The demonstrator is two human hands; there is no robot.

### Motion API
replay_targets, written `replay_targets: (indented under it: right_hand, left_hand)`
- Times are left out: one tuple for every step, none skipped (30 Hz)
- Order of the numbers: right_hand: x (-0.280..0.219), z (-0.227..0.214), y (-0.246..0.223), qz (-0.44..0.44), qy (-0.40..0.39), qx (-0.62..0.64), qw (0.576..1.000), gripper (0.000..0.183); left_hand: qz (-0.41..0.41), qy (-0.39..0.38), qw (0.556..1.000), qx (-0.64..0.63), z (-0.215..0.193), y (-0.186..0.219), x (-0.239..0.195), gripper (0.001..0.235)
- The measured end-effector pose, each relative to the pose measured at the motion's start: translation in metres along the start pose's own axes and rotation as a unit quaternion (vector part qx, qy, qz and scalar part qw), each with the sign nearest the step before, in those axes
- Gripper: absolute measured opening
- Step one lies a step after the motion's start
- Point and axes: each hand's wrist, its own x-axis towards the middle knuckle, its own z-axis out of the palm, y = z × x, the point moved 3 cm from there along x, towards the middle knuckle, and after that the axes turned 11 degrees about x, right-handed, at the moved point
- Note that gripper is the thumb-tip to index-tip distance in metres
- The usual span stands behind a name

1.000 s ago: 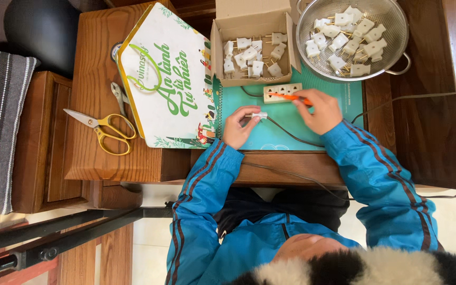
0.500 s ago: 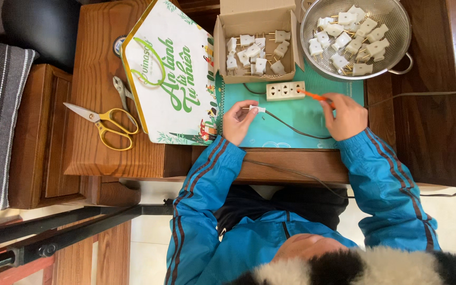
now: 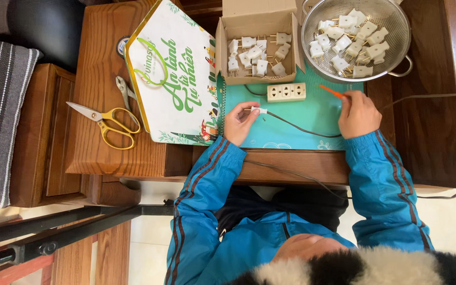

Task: The person uses a screwdriver to assemble white electrical plug housings, inserting wire terminals and tightening screws.

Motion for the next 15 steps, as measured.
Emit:
replay_targets:
  right_hand:
    - [0.001,0.002,0.002,0.000,0.000,0.000,1.000,0.012]
    - [0.000,0.005,0.003,-0.001,-0.005,-0.014,1.000,0.014]
    - [0.000,0.007,0.004,-0.002,-0.009,-0.028,1.000,0.017]
    - [0.000,0.014,0.006,0.000,-0.008,-0.028,1.000,0.017]
    - [0.001,0.020,0.006,-0.024,-0.004,-0.058,0.998,0.020]
    - [0.002,0.026,0.007,-0.050,0.000,-0.087,0.995,0.024]
    - [0.004,0.029,0.007,-0.050,0.000,-0.087,0.995,0.024]
    - [0.007,0.033,0.006,-0.074,0.003,-0.104,0.992,0.029]
    - [0.010,0.036,0.005,-0.099,0.006,-0.120,0.988,0.034]
    - [0.011,0.047,0.012,-0.097,0.005,-0.121,0.988,0.034]
    - [0.012,0.056,0.017,-0.123,0.023,-0.160,0.979,0.038]
    - [0.014,0.067,0.022,-0.148,0.040,-0.199,0.968,0.042]
    - [0.015,0.070,0.025,-0.147,0.040,-0.199,0.968,0.042]
    - [0.015,0.074,0.027,-0.155,0.044,-0.206,0.965,0.043]
    - [0.015,0.078,0.029,-0.163,0.047,-0.213,0.962,0.045]
  left_hand:
    - [0.000,0.000,1.000,0.000,0.001,0.001,0.000,0.027]
    - [-0.002,-0.002,1.000,-0.001,0.001,0.002,-0.001,0.028]
    - [-0.003,-0.003,1.000,-0.001,0.001,0.003,-0.001,0.029]
    - [-0.002,-0.005,1.000,-0.001,0.002,0.005,-0.001,0.029]
    - [-0.004,-0.004,1.000,-0.007,0.001,0.007,-0.002,0.029]
    - [-0.006,-0.003,1.000,-0.015,0.002,0.009,-0.003,0.029]
    - [-0.006,-0.003,1.000,-0.015,0.003,0.009,-0.003,0.029]
    - [-0.006,-0.004,1.000,-0.020,0.004,0.009,-0.003,0.029]
    - [-0.007,-0.005,1.000,-0.026,0.005,0.009,-0.003,0.030]
    - [-0.008,-0.006,1.000,-0.027,0.006,0.013,-0.002,0.030]
    - [-0.006,-0.012,1.000,-0.027,0.007,0.016,-0.001,0.029]
    - [-0.004,-0.017,0.999,-0.027,0.007,0.020,0.001,0.029]
    - [-0.004,-0.018,0.999,-0.028,0.010,0.021,0.006,0.029]
    - [0.006,-0.024,0.999,-0.031,0.013,0.023,0.011,0.029]
    - [0.017,-0.031,0.999,-0.034,0.015,0.025,0.015,0.030]
